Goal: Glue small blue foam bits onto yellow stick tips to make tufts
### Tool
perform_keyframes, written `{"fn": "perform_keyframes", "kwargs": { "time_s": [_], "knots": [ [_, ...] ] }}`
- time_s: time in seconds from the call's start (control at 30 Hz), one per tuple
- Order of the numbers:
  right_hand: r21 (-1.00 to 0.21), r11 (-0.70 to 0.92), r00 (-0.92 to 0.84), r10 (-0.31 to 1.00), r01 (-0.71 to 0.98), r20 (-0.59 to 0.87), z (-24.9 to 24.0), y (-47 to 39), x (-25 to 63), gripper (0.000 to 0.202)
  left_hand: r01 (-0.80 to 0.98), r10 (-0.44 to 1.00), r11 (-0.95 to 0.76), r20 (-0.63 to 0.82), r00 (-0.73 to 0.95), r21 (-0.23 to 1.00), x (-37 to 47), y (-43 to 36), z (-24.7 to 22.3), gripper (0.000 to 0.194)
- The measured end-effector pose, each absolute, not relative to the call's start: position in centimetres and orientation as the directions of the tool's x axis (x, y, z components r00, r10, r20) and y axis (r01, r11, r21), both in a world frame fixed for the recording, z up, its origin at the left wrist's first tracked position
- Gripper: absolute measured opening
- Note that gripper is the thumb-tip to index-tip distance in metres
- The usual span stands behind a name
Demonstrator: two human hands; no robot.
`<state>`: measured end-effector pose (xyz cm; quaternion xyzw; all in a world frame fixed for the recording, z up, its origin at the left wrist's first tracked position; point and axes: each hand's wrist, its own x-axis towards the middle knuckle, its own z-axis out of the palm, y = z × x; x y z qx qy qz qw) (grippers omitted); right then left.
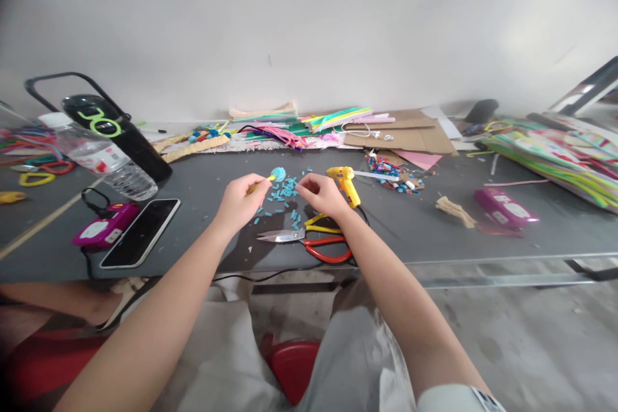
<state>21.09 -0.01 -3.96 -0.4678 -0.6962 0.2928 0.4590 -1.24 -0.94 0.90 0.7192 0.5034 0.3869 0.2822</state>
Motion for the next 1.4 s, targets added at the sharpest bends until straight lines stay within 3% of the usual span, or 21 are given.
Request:
{"fn": "perform_keyframes", "kwargs": {
  "time_s": [1.17,1.4],
  "knots": [
    [-0.819,0.397,-0.157,0.918,0.415,0.365,-4.13,-0.12,21.02,0.031,0.509,0.949,-0.316,0.26,0.18,0.8,-1.42,-0.79,1.01,0.026],
    [-0.763,0.444,-0.373,0.883,0.47,0.284,-4.38,-0.29,21.39,0.026,0.518,0.942,-0.332,0.245,0.23,0.789,-1.96,-0.76,1.45,0.029]
  ]
}}
